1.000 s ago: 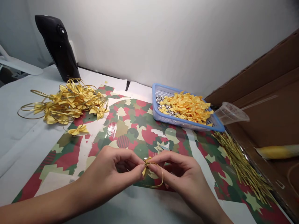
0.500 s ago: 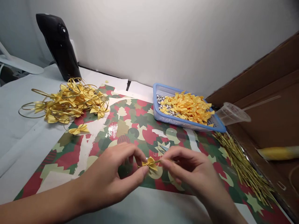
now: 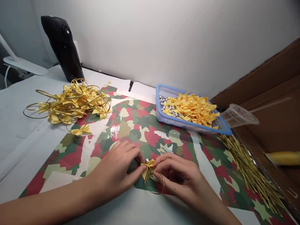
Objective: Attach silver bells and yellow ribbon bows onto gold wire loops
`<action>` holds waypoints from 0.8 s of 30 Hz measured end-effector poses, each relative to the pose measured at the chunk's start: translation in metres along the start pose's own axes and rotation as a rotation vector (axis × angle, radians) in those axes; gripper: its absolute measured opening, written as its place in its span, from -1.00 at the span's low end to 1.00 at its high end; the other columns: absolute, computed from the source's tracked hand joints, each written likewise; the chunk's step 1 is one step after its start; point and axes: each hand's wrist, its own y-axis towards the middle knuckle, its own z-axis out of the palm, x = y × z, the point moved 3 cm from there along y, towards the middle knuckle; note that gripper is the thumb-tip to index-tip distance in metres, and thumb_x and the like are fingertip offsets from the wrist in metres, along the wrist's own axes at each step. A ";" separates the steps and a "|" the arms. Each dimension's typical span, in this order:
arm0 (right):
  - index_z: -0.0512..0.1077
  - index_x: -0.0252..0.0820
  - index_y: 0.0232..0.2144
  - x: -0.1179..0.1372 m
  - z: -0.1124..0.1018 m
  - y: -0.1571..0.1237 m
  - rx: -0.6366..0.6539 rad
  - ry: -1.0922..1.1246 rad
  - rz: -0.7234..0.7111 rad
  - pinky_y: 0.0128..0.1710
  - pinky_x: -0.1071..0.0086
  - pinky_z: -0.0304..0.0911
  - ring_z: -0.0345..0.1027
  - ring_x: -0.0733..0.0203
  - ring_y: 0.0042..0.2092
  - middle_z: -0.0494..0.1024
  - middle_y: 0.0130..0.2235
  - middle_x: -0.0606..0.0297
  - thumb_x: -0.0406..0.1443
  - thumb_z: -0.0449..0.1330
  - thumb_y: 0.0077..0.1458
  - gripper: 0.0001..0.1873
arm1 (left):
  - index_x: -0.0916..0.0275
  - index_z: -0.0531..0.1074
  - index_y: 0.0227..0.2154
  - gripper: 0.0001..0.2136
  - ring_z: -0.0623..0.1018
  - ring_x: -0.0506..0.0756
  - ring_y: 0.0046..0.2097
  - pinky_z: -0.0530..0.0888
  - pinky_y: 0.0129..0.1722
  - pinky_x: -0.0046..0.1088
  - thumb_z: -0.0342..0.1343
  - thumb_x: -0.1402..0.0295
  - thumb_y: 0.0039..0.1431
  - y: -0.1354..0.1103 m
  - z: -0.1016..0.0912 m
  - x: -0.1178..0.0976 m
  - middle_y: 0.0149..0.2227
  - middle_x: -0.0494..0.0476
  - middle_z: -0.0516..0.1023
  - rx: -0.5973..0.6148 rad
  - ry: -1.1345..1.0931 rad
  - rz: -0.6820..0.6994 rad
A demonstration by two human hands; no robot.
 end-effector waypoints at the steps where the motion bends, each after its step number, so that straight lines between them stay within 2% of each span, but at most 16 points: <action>1: 0.43 -0.19 -0.51 0.001 0.000 0.000 0.010 -0.006 -0.007 -0.59 0.49 0.12 0.26 0.34 -0.50 0.51 -0.34 0.23 -0.31 0.16 0.13 -0.82 | 0.24 0.35 -0.43 -0.90 0.39 0.09 -0.30 0.31 -0.28 -0.35 0.00 0.43 0.18 0.000 -0.001 0.000 -0.39 0.04 0.44 -0.006 -0.020 -0.013; 5: 0.39 -0.17 -0.50 0.002 0.004 -0.002 0.046 0.023 0.017 -0.50 0.45 0.18 0.32 0.27 -0.42 0.52 -0.31 0.22 -0.34 0.14 0.12 -0.84 | 0.23 0.33 -0.45 -0.90 0.41 0.03 -0.38 0.32 -0.37 -0.44 0.01 0.42 0.18 -0.001 -0.003 0.000 -0.46 -0.01 0.46 -0.009 -0.116 -0.050; 8: 0.42 -0.18 -0.47 0.000 0.006 -0.003 0.087 0.114 0.120 -0.45 0.42 0.20 0.32 0.23 -0.38 0.50 -0.37 0.23 -0.29 0.15 0.12 -0.86 | 0.23 0.33 -0.43 -0.90 0.41 -0.02 -0.46 0.33 -0.45 -0.51 -0.02 0.42 0.19 -0.001 -0.003 -0.001 -0.50 -0.05 0.45 -0.001 -0.232 -0.051; 11: 0.44 -0.20 -0.46 -0.003 0.005 -0.003 0.098 0.290 0.248 -0.47 0.43 0.22 0.28 0.28 -0.44 0.44 -0.46 0.29 -0.20 0.20 0.10 -0.81 | 0.24 0.35 -0.40 -0.91 0.43 -0.05 -0.49 0.35 -0.50 -0.57 -0.02 0.44 0.19 0.000 -0.003 -0.001 -0.50 -0.05 0.48 0.009 -0.361 -0.053; 14: 0.45 -0.20 -0.46 -0.006 -0.003 -0.004 0.036 0.502 0.330 -0.45 0.46 0.29 0.32 0.31 -0.43 0.44 -0.43 0.31 -0.15 0.26 0.06 -0.78 | 0.25 0.41 -0.37 -0.93 0.48 -0.05 -0.44 0.40 -0.44 -0.60 0.03 0.46 0.18 0.001 -0.002 0.001 -0.45 -0.01 0.53 0.028 -0.414 -0.052; 17: 0.47 -0.19 -0.48 -0.006 -0.008 -0.004 -0.012 0.581 0.329 -0.41 0.45 0.35 0.36 0.29 -0.40 0.46 -0.42 0.30 -0.17 0.29 0.03 -0.80 | 0.24 0.47 -0.26 -0.88 0.50 -0.03 -0.40 0.40 -0.40 -0.57 0.05 0.46 0.19 0.000 -0.002 0.001 -0.41 0.01 0.56 0.028 -0.338 0.007; 21: 0.49 -0.17 -0.50 -0.004 -0.008 -0.002 -0.078 0.543 0.317 -0.40 0.46 0.35 0.35 0.29 -0.42 0.45 -0.47 0.32 -0.18 0.31 0.01 -0.81 | 0.24 0.50 -0.20 -0.79 0.49 0.00 -0.38 0.38 -0.38 -0.54 -0.03 0.48 0.25 -0.004 0.000 -0.002 -0.37 0.08 0.52 0.032 -0.189 0.143; 24: 0.49 -0.16 -0.53 -0.006 -0.010 0.001 -0.213 0.420 0.282 -0.40 0.46 0.32 0.34 0.26 -0.38 0.46 -0.44 0.29 -0.17 0.31 -0.01 -0.81 | 0.27 0.51 -0.25 -0.79 0.49 0.00 -0.37 0.38 -0.38 -0.54 -0.04 0.50 0.24 -0.004 0.001 -0.004 -0.37 0.11 0.51 0.045 -0.175 0.152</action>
